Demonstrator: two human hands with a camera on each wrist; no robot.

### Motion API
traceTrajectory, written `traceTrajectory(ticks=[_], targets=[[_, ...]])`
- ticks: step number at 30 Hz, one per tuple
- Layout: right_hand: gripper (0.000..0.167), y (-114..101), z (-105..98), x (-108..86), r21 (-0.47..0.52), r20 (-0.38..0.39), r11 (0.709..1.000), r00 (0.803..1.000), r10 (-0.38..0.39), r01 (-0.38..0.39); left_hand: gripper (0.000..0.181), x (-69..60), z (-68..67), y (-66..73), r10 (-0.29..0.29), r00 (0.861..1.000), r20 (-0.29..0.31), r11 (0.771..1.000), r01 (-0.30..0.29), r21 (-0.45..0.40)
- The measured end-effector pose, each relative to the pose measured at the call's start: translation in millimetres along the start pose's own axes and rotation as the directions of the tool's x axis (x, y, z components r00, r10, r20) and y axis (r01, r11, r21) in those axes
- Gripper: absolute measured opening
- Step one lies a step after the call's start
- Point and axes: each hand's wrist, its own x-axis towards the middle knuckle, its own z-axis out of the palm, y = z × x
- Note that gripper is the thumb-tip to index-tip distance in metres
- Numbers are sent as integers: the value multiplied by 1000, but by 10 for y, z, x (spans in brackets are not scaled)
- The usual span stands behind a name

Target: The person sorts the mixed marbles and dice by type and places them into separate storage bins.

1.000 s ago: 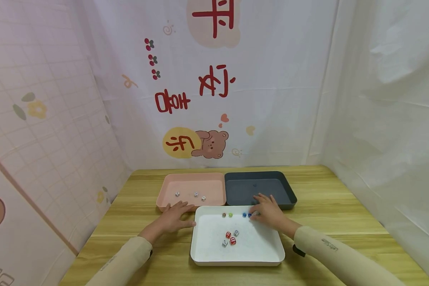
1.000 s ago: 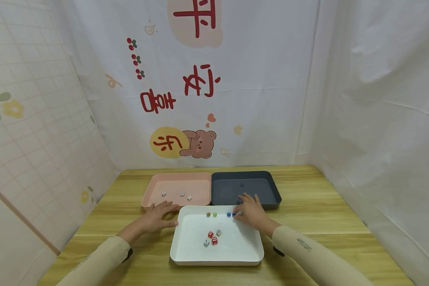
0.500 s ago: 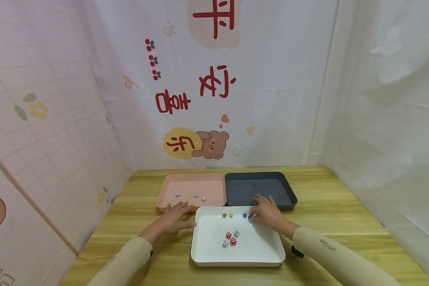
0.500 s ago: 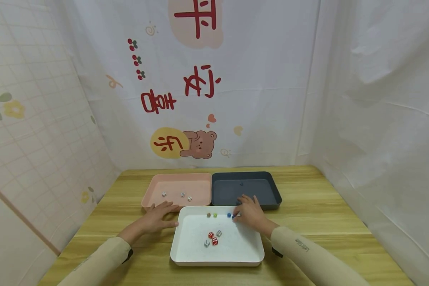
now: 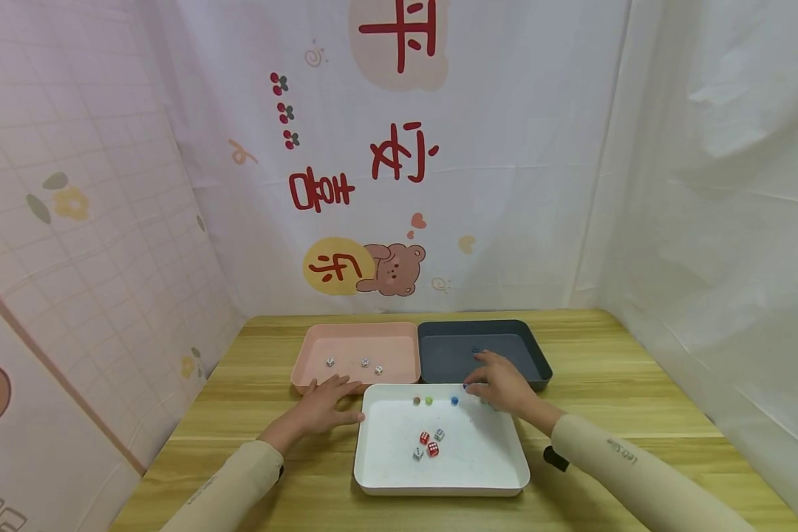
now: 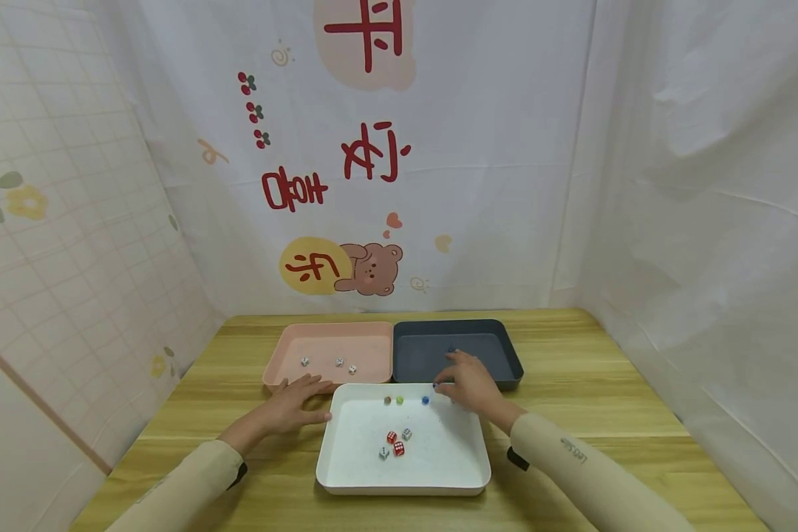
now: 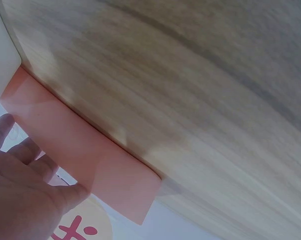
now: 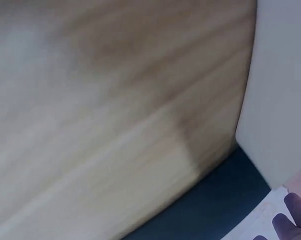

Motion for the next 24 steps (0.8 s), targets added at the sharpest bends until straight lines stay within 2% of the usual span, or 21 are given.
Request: traceTrajectory(ticks=[11, 24], targets=[[15, 180, -140, 111, 91, 5, 989, 993, 115, -115, 72, -4, 2, -11, 2, 1000, -5, 1000, -2, 6], [19, 469, -148, 244, 38, -12, 976, 977, 215, -214, 70, 3, 4, -8, -5, 1000, -1, 1000, 5, 14]])
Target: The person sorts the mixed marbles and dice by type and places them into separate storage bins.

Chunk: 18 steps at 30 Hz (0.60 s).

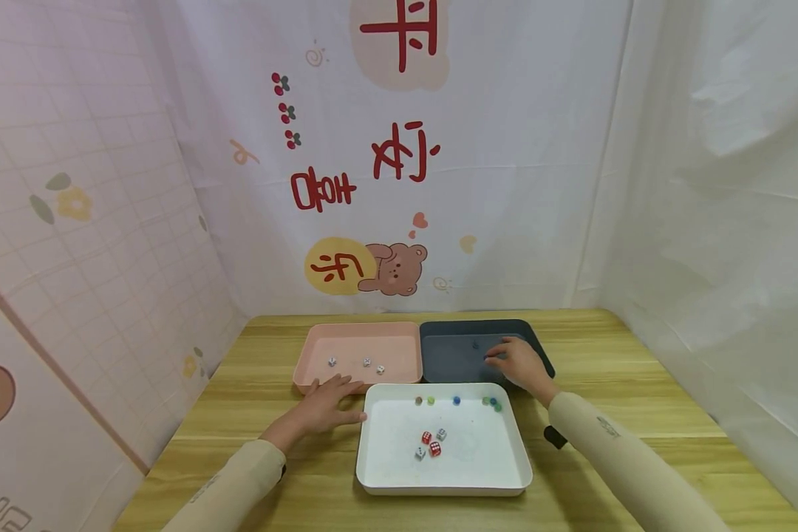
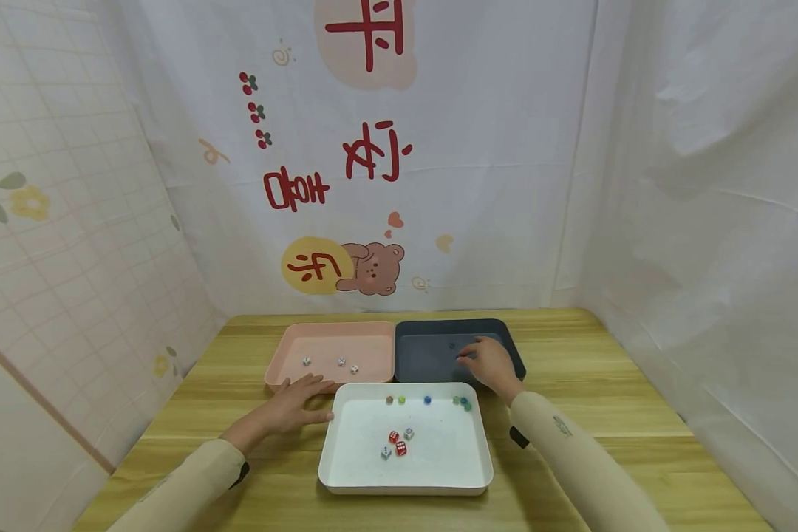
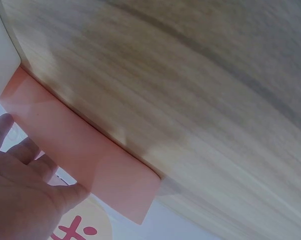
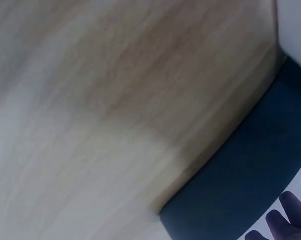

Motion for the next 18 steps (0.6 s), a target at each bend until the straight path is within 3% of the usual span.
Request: traceTrajectory(ticks=[10, 18], targets=[[21, 121, 63, 70, -11, -6, 998, 998, 61, -61, 68, 6, -1, 6, 2, 1000, 0, 1000, -2, -2], [18, 93, 120, 83, -20, -5, 996, 996, 89, -89, 70, 8, -11, 1, 5, 1000, -1, 1000, -5, 11]])
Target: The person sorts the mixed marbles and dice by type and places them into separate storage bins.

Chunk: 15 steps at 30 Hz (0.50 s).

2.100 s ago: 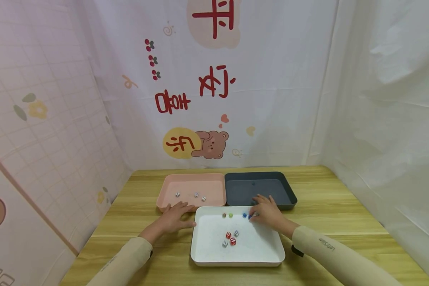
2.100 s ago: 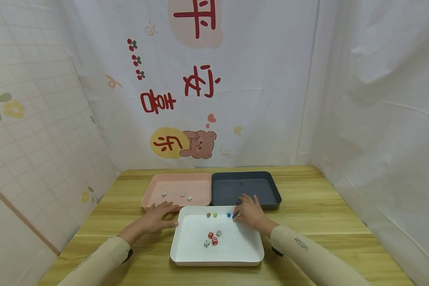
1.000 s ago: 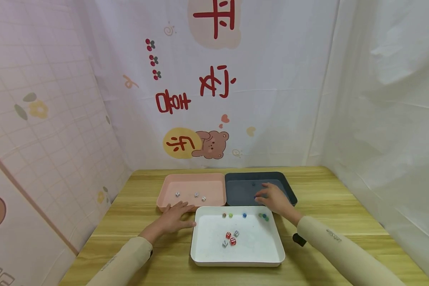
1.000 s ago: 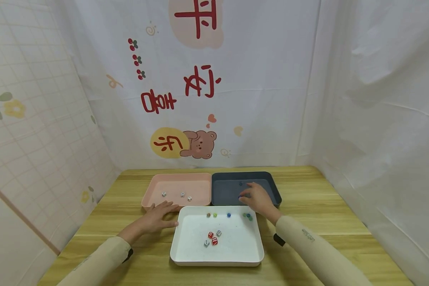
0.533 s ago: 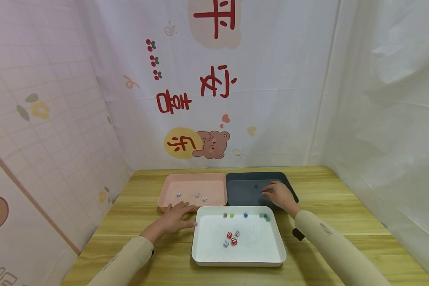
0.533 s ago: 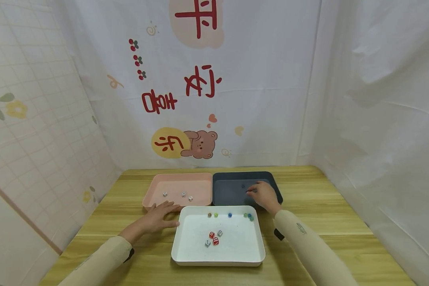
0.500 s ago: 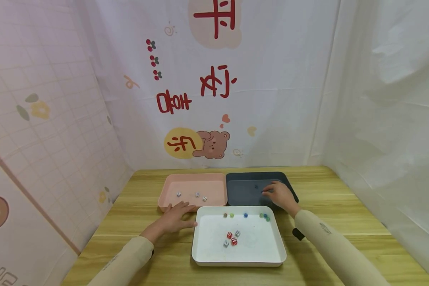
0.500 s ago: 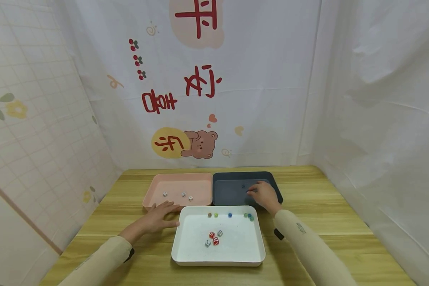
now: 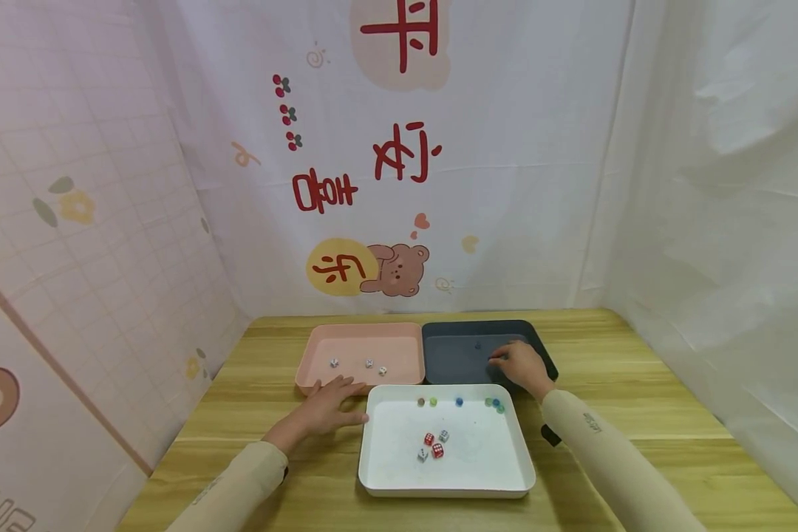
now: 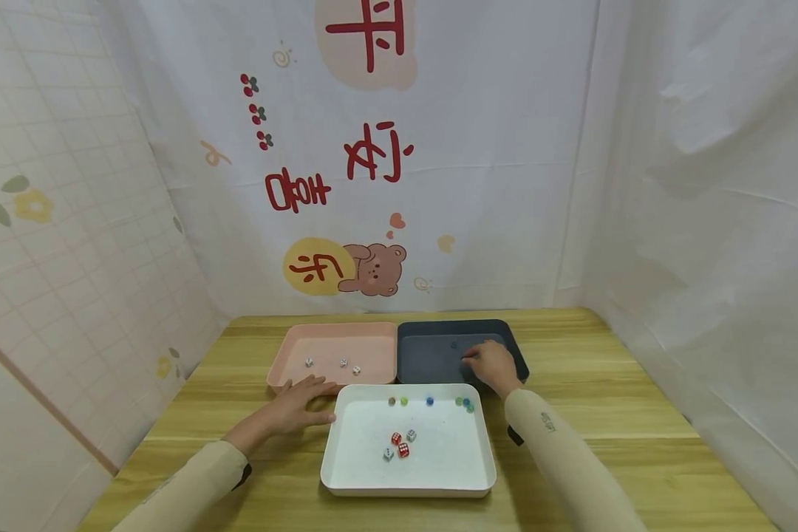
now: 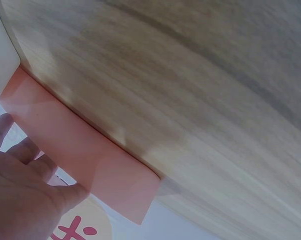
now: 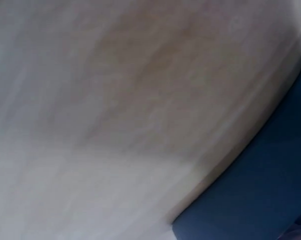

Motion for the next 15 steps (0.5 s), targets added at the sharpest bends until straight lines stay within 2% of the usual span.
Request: traceTrajectory(ticks=[9, 15], targets=[[18, -50, 45, 60, -20, -14, 999, 999, -28, 28, 70, -1, 10, 44, 9, 1000, -7, 1000, -9, -5], [25, -22, 79, 51, -17, -6, 1000, 1000, -23, 22, 67, 1, 20, 79, 9, 1000, 3, 1000, -9, -14]])
